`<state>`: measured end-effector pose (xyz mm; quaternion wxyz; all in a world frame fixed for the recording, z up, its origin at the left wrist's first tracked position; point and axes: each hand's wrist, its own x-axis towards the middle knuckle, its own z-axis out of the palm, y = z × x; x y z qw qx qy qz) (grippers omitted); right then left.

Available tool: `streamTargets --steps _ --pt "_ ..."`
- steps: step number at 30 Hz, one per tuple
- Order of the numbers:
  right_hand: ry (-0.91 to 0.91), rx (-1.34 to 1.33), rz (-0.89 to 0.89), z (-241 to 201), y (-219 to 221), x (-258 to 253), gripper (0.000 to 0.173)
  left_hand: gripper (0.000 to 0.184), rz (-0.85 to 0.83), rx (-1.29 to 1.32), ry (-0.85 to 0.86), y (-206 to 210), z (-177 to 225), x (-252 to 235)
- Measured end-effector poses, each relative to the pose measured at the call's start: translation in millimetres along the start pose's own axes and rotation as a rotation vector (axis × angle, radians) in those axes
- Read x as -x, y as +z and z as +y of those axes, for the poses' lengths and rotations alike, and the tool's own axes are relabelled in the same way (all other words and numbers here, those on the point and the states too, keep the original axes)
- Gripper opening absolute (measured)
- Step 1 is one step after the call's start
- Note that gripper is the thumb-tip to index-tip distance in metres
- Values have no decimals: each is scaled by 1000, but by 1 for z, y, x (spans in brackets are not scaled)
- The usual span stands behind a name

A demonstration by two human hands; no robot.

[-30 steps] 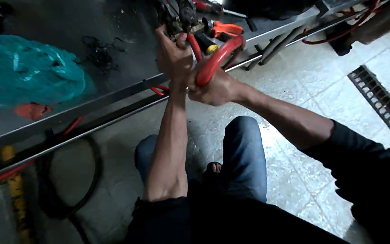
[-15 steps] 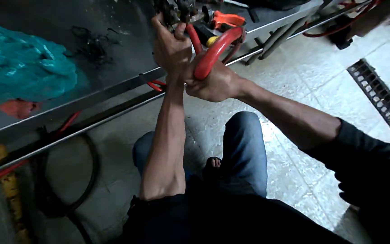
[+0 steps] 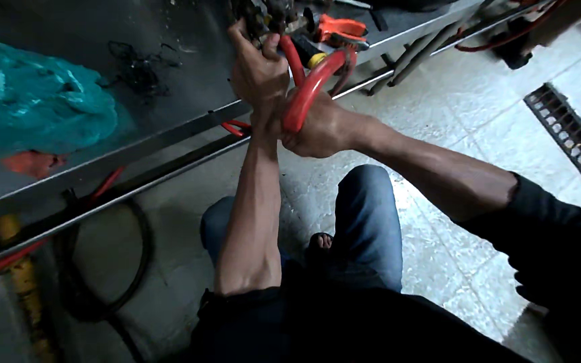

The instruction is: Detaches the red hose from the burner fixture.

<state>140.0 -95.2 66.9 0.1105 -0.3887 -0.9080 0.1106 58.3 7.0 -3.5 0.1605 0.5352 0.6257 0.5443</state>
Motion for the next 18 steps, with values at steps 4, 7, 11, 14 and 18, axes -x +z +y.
streamTargets --steps 4,7,11,14,18 --pt "37 -419 263 0 -2 -1 25 53 60 122 101 9 -13 -5" --pt "-16 -347 142 3 1 5 13 54 -71 48 -23 -2 -9 2" --pt "9 -753 219 19 -16 6 22 61 -249 124 -39 -28 2 3" --pt "71 -1216 480 30 -14 13 33 63 -328 179 -77 -32 -2 4" --pt "170 -1429 852 22 -4 12 32 60 -98 323 -251 -28 26 -8"
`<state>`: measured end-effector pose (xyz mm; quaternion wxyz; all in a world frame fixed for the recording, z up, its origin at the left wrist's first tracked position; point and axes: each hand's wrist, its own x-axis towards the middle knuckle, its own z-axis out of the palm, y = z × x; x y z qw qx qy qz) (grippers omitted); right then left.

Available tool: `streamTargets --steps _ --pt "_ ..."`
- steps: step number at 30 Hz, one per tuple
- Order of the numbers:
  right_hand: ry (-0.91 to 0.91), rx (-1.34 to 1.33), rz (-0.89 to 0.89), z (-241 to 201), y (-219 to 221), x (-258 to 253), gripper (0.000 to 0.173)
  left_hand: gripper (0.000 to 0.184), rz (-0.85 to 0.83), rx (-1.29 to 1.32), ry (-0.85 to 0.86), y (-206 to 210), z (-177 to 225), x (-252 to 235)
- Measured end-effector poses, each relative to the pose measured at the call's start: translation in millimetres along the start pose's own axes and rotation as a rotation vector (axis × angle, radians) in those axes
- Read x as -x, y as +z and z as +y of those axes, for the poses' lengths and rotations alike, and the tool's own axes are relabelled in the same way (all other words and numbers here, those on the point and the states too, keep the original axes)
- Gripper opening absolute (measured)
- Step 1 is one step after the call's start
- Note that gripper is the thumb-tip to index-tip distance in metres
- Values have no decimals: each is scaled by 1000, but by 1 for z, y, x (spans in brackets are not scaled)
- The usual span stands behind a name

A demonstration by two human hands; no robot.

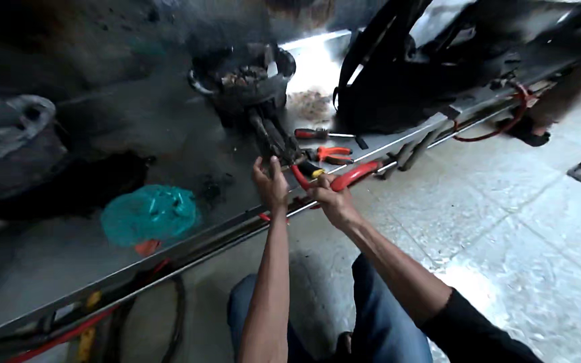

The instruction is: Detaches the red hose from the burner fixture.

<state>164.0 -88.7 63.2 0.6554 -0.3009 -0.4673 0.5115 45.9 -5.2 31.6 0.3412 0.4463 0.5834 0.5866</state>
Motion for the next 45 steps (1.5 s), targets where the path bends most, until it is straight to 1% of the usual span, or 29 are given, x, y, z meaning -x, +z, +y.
streamTargets --steps 1,3,5,7,10,12,16,18,20,22,25,27,30,31,32,33,34,36,37,38,39,42,43,45 --pt "-10 -51 48 2 2 1 31 57 100 8 27 6 4 -2" --pt "-20 -109 98 6 4 2 30 52 202 -82 79 18 8 -9" --pt "-44 -160 101 8 2 0 32 48 229 -237 66 31 16 -19" --pt "-74 -211 98 11 -1 0 33 48 257 -348 48 39 20 -20" --pt "-185 -267 63 26 -5 2 28 50 337 -350 119 43 11 -19" --pt "-268 -259 37 34 -6 2 22 50 371 -340 159 44 6 -21" --pt "-348 -199 -5 40 -8 -4 21 43 417 -465 101 44 3 -22" --pt "-359 -169 -23 39 -12 -8 22 41 434 -519 73 47 4 -23" --pt "-335 -161 12 37 -10 -9 26 42 417 -534 75 46 4 -21" --pt "-294 -160 76 35 -5 -8 32 41 356 -544 102 42 3 -19" --pt "-259 -116 92 32 -7 -7 37 41 291 -553 151 40 -2 -22" --pt "-257 -85 114 30 -5 -8 38 41 256 -513 179 38 -5 -26" --pt "-266 -65 162 29 -4 -9 38 42 140 -395 201 30 -4 -23" --pt "-260 -66 183 29 -3 -9 38 41 121 -333 259 25 -5 -19" --pt "-255 -68 199 29 -2 -8 38 43 129 -273 361 21 -7 -14" --pt "-251 -72 214 28 -1 -8 38 52 127 -240 460 18 -6 -10" --pt "-244 -74 228 27 0 -8 38 66 90 -248 509 15 -2 -7" --pt "-237 -71 250 27 2 -8 38 98 21 -383 501 11 8 -7" --pt "-234 -70 263 28 3 -8 38 112 -25 -469 452 11 11 -9" --pt "-233 -66 272 28 3 -8 38 123 -91 -550 386 10 13 -13" --pt "-237 -65 277 28 3 -9 39 130 -153 -628 327 11 16 -18" --pt "-250 -85 290 32 2 -10 39 135 -276 -804 216 11 18 -31" --pt "-252 -93 282 32 2 -11 39 135 -296 -833 217 11 19 -34" --pt "-242 -109 263 35 0 -10 39 130 -292 -848 278 10 14 -38"
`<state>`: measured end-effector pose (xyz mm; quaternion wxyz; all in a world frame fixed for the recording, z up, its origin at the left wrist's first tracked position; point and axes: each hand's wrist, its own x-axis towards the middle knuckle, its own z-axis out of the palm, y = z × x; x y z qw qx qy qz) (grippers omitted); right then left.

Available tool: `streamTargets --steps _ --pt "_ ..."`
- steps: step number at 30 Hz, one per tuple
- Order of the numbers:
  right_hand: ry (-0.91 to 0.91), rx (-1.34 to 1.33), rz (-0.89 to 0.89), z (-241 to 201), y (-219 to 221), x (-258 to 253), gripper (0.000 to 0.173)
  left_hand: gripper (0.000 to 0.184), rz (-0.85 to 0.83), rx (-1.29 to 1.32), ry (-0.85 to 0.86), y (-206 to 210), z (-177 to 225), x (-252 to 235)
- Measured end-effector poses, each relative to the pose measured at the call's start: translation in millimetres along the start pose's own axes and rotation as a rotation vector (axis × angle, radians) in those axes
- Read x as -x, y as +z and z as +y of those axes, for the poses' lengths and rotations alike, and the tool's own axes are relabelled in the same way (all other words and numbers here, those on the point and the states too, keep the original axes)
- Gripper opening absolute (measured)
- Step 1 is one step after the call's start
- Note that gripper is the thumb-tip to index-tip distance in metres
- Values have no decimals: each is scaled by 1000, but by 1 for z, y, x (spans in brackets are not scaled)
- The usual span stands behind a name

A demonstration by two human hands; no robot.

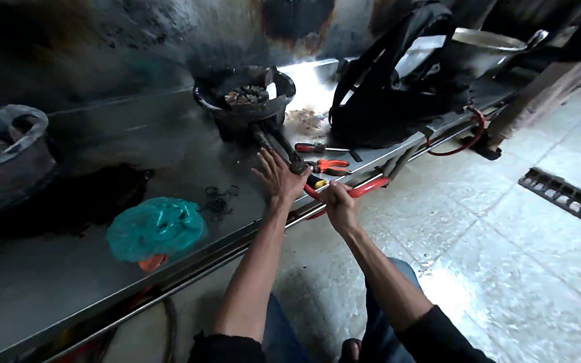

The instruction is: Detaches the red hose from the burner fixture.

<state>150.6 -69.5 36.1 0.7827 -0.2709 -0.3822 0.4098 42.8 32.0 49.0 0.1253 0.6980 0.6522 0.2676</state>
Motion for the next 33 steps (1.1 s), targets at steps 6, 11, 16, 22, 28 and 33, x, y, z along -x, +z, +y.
streamTargets --steps 6,11,16,22,28,33 --pt "25 -37 -63 0 -4 -1 42 92 30 58 37 6 1 -7" --pt "13 -49 -60 1 -5 0 42 82 -33 26 319 -18 -21 -4" --pt "-7 -102 11 3 1 0 41 29 264 72 737 -23 10 0" --pt "-13 -155 -69 5 -8 1 41 33 43 -255 502 -5 48 -17" --pt "-66 -238 -188 6 -18 2 33 19 341 -259 573 8 37 -17" --pt "18 -214 -52 -3 -8 3 39 23 184 -182 493 4 37 -15"
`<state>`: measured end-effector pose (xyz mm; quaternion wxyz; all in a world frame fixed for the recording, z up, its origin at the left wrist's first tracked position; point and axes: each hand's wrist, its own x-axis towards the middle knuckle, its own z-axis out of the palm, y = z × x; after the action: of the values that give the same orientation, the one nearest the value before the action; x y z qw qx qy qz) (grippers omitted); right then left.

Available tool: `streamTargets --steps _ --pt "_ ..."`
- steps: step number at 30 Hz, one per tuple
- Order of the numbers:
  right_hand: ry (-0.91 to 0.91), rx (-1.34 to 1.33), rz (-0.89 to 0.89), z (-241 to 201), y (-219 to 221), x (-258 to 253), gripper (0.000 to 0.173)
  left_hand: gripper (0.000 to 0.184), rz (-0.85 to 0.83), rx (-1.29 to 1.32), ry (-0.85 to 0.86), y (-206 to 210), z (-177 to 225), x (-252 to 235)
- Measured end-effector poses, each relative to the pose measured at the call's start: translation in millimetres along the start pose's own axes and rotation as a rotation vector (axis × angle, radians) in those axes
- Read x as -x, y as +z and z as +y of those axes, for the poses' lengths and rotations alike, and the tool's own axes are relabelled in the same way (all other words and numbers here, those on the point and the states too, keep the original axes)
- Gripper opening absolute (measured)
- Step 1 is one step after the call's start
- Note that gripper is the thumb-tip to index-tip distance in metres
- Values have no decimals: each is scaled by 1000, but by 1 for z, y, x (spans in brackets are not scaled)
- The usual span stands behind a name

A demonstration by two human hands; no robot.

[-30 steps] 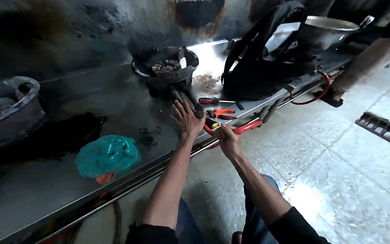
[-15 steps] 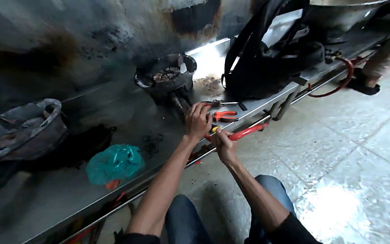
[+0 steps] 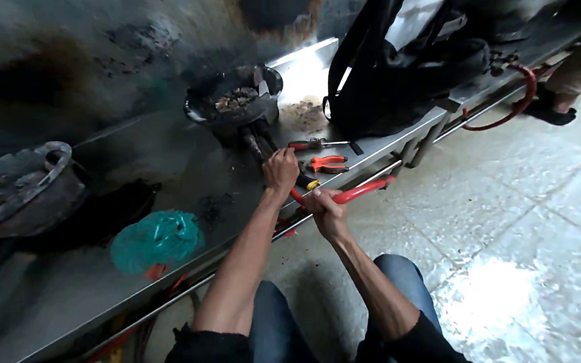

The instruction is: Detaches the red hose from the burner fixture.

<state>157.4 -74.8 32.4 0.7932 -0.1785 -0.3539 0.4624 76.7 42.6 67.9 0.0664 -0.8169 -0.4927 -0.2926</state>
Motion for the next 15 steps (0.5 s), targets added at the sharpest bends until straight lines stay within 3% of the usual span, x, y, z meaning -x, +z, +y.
streamTargets --steps 6,11,15 --pt "34 184 -141 -8 3 2 37 30 -224 -33 -85 -8 5 -10" --pt "151 324 -559 -15 3 4 37 29 -322 -96 -83 -10 7 -11" --pt "218 690 -820 -21 11 1 32 30 -361 -95 -91 -12 7 -13"
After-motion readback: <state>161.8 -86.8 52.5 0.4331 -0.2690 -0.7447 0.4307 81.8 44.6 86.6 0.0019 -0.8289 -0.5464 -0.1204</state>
